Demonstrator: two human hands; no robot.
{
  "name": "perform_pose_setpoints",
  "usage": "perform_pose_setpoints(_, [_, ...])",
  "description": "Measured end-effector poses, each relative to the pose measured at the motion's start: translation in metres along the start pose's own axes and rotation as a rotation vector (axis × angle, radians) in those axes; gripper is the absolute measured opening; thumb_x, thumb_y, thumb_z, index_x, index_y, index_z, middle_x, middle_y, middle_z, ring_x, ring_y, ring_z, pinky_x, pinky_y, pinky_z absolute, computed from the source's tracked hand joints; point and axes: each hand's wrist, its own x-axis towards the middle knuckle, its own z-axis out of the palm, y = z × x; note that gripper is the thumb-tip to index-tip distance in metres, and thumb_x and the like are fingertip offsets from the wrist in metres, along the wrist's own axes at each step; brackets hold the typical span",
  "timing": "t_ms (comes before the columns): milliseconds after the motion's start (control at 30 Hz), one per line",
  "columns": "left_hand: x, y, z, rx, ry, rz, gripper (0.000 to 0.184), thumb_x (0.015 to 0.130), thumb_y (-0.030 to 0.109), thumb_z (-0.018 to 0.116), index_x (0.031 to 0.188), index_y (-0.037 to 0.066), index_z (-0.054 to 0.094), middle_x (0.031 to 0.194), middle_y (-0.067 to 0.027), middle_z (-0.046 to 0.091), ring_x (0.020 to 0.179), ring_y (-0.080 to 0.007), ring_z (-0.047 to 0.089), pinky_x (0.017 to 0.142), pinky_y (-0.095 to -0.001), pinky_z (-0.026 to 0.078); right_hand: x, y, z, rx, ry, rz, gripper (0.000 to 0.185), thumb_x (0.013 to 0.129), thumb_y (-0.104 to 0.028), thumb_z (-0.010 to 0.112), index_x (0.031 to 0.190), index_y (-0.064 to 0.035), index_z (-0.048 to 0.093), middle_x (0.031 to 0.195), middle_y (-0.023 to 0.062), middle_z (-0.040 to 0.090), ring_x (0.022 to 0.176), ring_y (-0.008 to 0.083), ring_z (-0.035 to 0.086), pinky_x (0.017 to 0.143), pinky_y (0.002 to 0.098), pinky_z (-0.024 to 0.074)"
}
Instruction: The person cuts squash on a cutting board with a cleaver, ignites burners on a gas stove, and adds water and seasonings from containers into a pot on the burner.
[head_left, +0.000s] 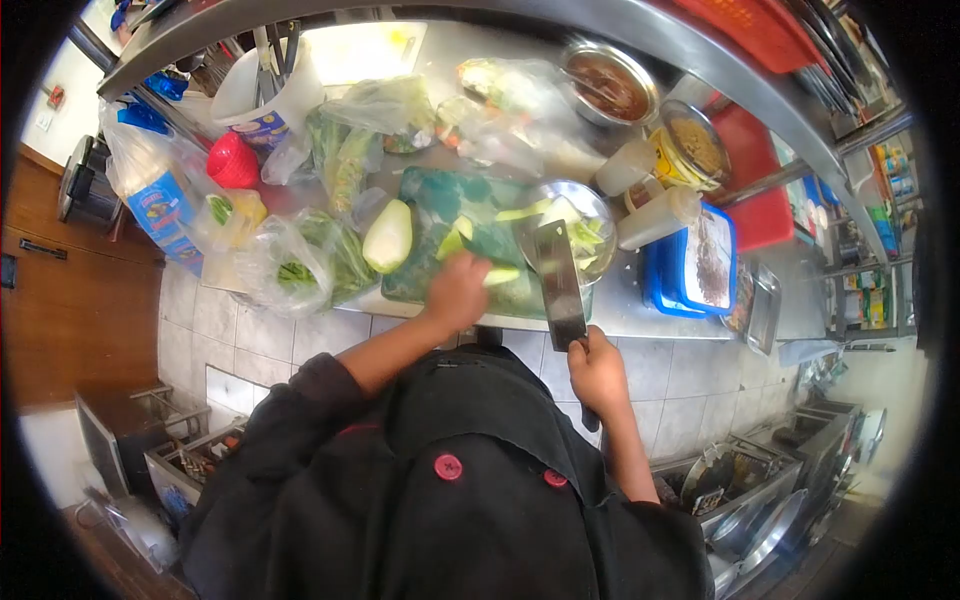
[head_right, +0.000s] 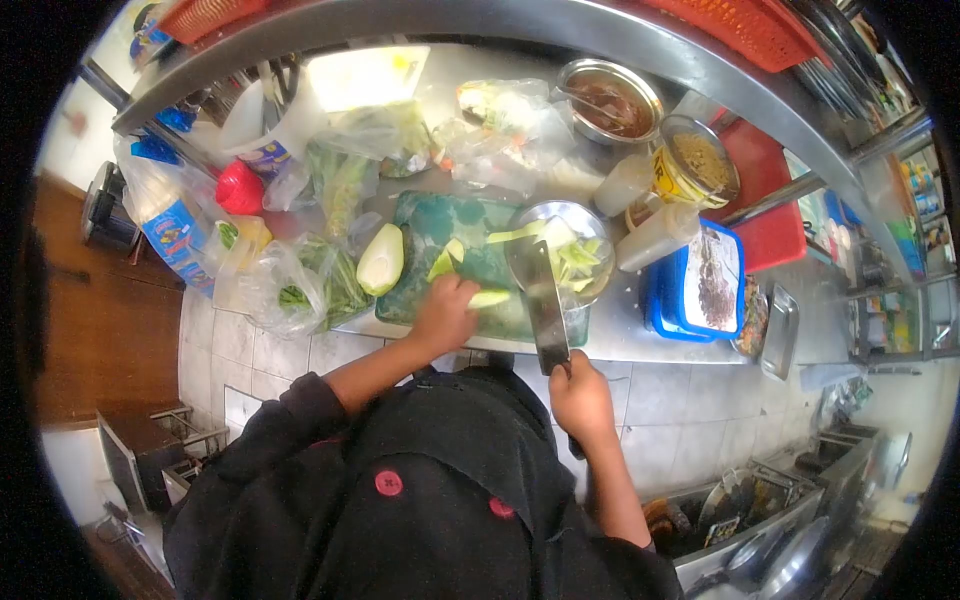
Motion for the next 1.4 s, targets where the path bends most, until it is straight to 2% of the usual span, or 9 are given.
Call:
perform_pose_setpoints(33, [-0.004, -0.005, -0.003, 0.088, 0.066, 0.007, 0.041, 0.071, 0.021, 0.068, 0.11, 0.008, 0.061, 0.1, -0.0144, 0.057, 0.093, -0.0344, 0.054, 0.078, -0.042, 0.047, -0.001, -0.002, 0.002, 0.0, -0.002, 0.002, 0.022, 0.087, -0.015, 0.051, 0.097, 0.0046, 0.052, 0.081, 0.0244, 0.063, 0.079, 0.0401, 0.063, 0.07, 0.0434, 0.0481])
perform_pose_setpoints(100, [-0.01, -0.017, -0.006, 0.152, 0.097, 0.088, 0.042, 0.072, 0.02, 0.068, 0.111, 0.008, 0.06, 0.105, -0.0152, 0.056, 0.095, -0.0347, 0.053, 0.078, -0.0422, 0.047, -0.003, -0.007, 0.005, 0.03, -0.028, -0.019, 0.025, 0.086, -0.018, 0.049, 0.097, 0.0037, 0.054, 0.084, 0.0299, 0.061, 0.083, 0.0483, 0.058, 0.074, 0.0526, 0.0451])
perform_pose_setpoints(167, [-0.017, -0.018, -0.008, 0.217, 0.132, 0.172, 0.043, 0.072, 0.018, 0.067, 0.113, 0.009, 0.059, 0.11, -0.016, 0.055, 0.098, -0.0349, 0.053, 0.079, -0.0424, 0.047, -0.004, -0.008, 0.012, -0.007, -0.055, -0.021, 0.024, 0.087, -0.018, 0.05, 0.097, 0.0037, 0.053, 0.085, 0.0288, 0.062, 0.084, 0.0471, 0.059, 0.074, 0.0507, 0.046])
perform_pose_setpoints(233, [-0.031, -0.007, -0.018, 0.105, -0.003, 0.142, 0.044, 0.074, 0.017, 0.066, 0.116, 0.009, 0.058, 0.118, -0.0172, 0.052, 0.1, -0.0351, 0.052, 0.081, -0.0425, 0.047, -0.004, -0.012, 0.016, -0.044, -0.08, -0.02, 0.023, 0.087, -0.017, 0.051, 0.097, 0.0038, 0.053, 0.085, 0.0277, 0.063, 0.084, 0.0458, 0.06, 0.074, 0.0488, 0.0469])
perform_pose_setpoints(333, [-0.042, -0.005, -0.016, 0.04, 0.045, 0.167, 0.046, 0.075, 0.015, 0.066, 0.12, 0.008, 0.056, 0.119, -0.018, 0.052, 0.1, -0.037, 0.052, 0.084, -0.0436, 0.046, -0.007, -0.024, 0.019, -0.171, -0.141, -0.004, 0.023, 0.086, -0.018, 0.048, 0.094, 0.0028, 0.054, 0.082, 0.0301, 0.062, 0.081, 0.0474, 0.059, 0.076, 0.054, 0.0459])
perform_pose_setpoints(633, [-0.041, -0.004, 0.007, -0.203, 0.087, 0.09, 0.047, 0.075, 0.009, 0.067, 0.12, 0.003, 0.055, 0.111, -0.0196, 0.054, 0.099, -0.0387, 0.052, 0.085, -0.0446, 0.045, -0.004, -0.028, 0.028, -0.284, -0.142, -0.111, 0.018, 0.085, -0.012, 0.046, 0.092, 0.0024, 0.054, 0.08, 0.0274, 0.063, 0.08, 0.0445, 0.061, 0.074, 0.0515, 0.048])
perform_pose_setpoints(733, [-0.04, -0.003, 0.007, -0.23, 0.071, 0.06, 0.045, 0.075, 0.009, 0.066, 0.119, 0.002, 0.056, 0.11, -0.0197, 0.054, 0.099, -0.0387, 0.052, 0.086, -0.0436, 0.045, 0.0, -0.028, 0.031, -0.314, -0.156, -0.122, 0.017, 0.087, -0.013, 0.046, 0.092, 0.0018, 0.05, 0.078, 0.0277, 0.062, 0.077, 0.0458, 0.06, 0.073, 0.0537, 0.0466])
perform_pose_setpoints(933, [-0.038, -0.002, 0.005, -0.246, 0.054, 0.041, 0.044, 0.076, 0.009, 0.066, 0.118, 0.002, 0.056, 0.11, -0.0203, 0.054, 0.1, -0.0391, 0.052, 0.086, -0.0435, 0.045, 0.001, -0.039, 0.018, -0.402, -0.213, -0.138, 0.019, 0.084, -0.01, 0.045, 0.093, 0.0031, 0.055, 0.083, 0.0271, 0.065, 0.081, 0.0427, 0.063, 0.074, 0.0492, 0.0499])
perform_pose_setpoints(1400, [-0.038, -0.002, 0.004, -0.223, 0.003, 0.009, 0.046, 0.076, 0.01, 0.067, 0.12, 0.003, 0.056, 0.114, -0.0208, 0.053, 0.104, -0.0391, 0.052, 0.089, -0.0445, 0.044, 0.006, -0.042, 0.012, -0.385, -0.323, -0.061, 0.02, 0.086, -0.013, 0.046, 0.094, 0.0033, 0.054, 0.082, 0.0283, 0.064, 0.081, 0.0437, 0.062, 0.075, 0.0514, 0.0484])
